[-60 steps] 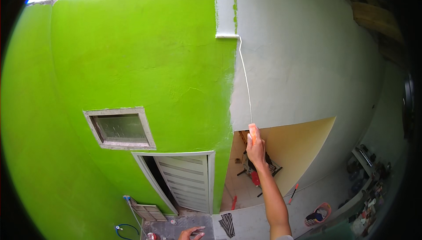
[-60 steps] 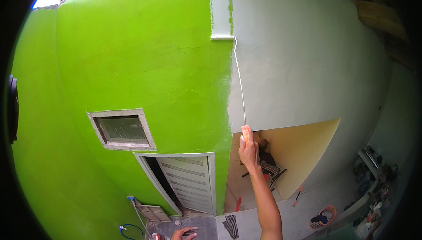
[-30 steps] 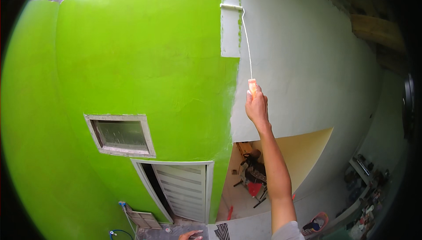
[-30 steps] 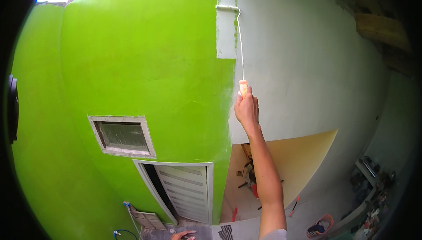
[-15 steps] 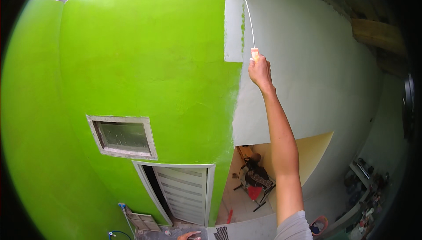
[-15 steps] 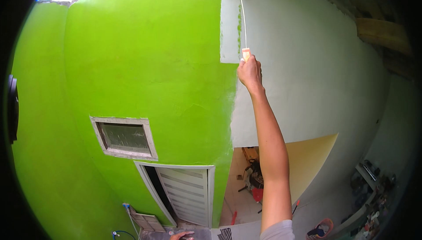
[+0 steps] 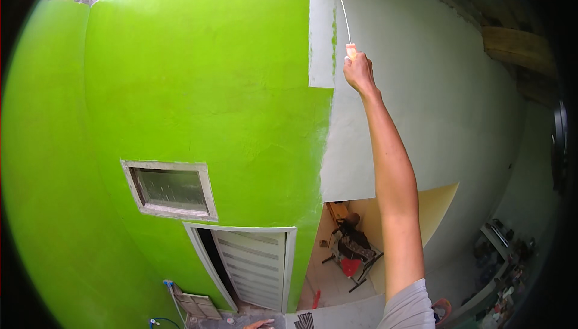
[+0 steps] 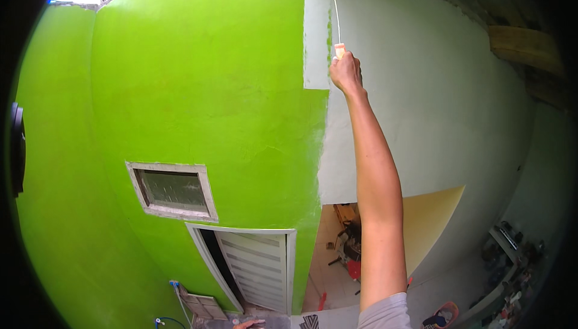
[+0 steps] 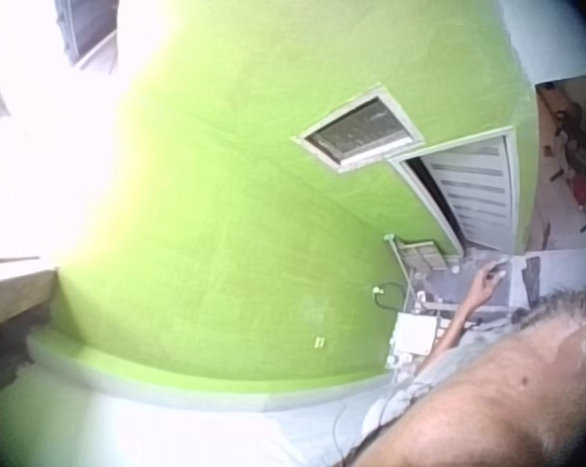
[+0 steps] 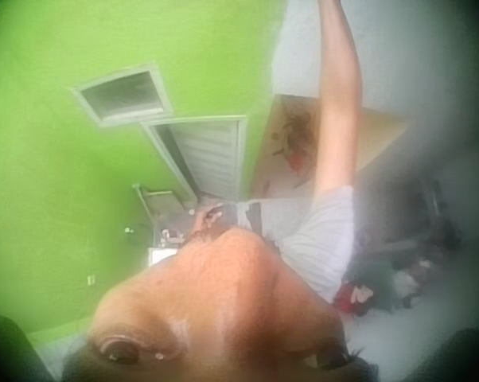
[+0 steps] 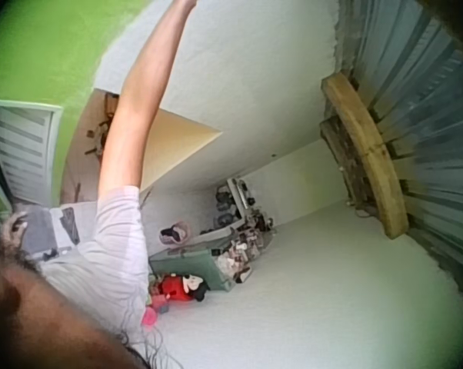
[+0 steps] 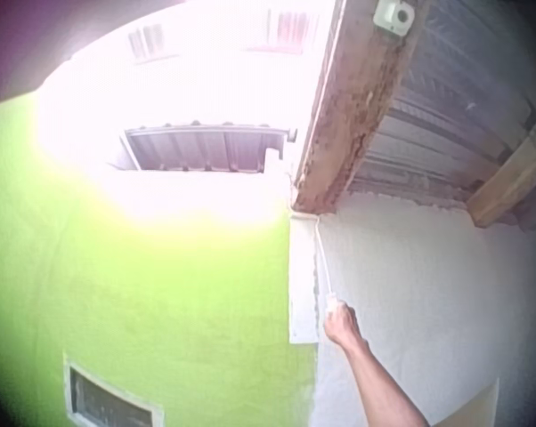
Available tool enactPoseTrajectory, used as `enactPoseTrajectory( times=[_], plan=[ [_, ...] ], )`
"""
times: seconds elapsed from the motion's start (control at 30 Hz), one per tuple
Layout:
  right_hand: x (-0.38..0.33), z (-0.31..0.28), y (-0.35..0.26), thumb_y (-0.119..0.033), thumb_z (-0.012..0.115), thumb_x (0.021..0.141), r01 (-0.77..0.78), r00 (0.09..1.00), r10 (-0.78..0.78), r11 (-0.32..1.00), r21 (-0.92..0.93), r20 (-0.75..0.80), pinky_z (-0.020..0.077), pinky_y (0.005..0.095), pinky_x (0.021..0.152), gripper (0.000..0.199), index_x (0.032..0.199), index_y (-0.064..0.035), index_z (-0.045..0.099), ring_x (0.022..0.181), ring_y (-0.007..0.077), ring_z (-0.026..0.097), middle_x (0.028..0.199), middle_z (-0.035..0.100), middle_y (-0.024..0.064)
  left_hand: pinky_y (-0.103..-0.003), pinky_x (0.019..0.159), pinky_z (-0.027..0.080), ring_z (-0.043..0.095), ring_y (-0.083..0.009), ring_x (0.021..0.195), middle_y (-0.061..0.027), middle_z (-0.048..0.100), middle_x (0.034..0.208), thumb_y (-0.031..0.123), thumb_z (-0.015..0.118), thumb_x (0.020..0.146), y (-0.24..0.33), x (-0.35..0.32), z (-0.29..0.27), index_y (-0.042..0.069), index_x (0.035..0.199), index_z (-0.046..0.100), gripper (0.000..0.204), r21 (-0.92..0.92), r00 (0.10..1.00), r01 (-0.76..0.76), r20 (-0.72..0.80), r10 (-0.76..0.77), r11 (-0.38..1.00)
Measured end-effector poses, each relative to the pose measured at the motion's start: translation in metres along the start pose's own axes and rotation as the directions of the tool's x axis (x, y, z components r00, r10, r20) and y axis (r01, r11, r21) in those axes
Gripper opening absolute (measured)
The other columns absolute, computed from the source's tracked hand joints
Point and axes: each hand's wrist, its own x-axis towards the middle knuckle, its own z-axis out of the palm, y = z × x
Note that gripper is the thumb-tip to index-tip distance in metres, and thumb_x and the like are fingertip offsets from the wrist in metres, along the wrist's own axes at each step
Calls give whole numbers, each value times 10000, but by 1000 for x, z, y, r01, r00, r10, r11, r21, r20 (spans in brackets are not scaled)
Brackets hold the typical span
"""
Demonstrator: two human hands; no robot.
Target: The person paints a wall using a roller. They dip the roller in a paint tray, apply white paint to a wall section, and occasionally smooth the wet paint with their hands.
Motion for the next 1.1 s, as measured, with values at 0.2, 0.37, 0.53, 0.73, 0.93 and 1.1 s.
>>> enactPoseTrajectory(
  times=[0.2,0.37,0.53,0.73,0.93,1.1],
  plan=[
    [-48,19,25,-173,546,956,3,1000,-1,997,78,-19,524,529,812,327,1147,92,557,924,478,655,957,673,323,-525,1147,349,425,-321,1365,-202,451,1443,279,709,902,22,-8,8,-13,1395,458,626,59,996,85,1,-85,995],
    [-100,31,43,-164,530,963,-44,999,40,992,122,34,514,556,783,314,1182,61,522,889,500,647,926,664,334,-471,1113,408,476,-277,1300,-198,470,1425,191,710,915,24,-9,14,-20,1386,467,571,82,993,118,-19,-116,990],
    [-148,43,57,-149,511,970,-50,998,44,989,143,43,519,560,762,344,1253,42,468,881,509,648,911,663,338,-398,1041,469,525,-239,1244,-175,533,1378,145,701,937,28,-13,21,4,1347,536,463,99,989,130,-80,-123,986],
    [-190,53,77,-134,508,979,-123,991,114,981,151,65,480,520,701,392,1329,36,462,765,485,638,783,652,282,-396,999,478,586,-259,1162,-149,596,1333,251,701,949,35,-14,25,87,1314,611,411,349,979,200,-104,-174,916],
    [-233,58,87,-130,510,981,-148,983,133,982,120,127,523,524,683,431,1363,41,409,794,488,660,847,667,309,-391,932,512,609,-234,1114,-129,650,1254,270,699,947,34,-20,27,123,1325,626,412,235,974,209,-139,-180,949],
    [-271,70,105,-113,535,970,-135,986,124,986,96,107,528,517,684,488,1406,44,381,794,487,663,847,669,305,-386,829,541,649,-202,961,-105,718,1107,267,708,937,12,-16,20,144,1342,628,431,322,987,147,-108,-118,935]
  ],
)
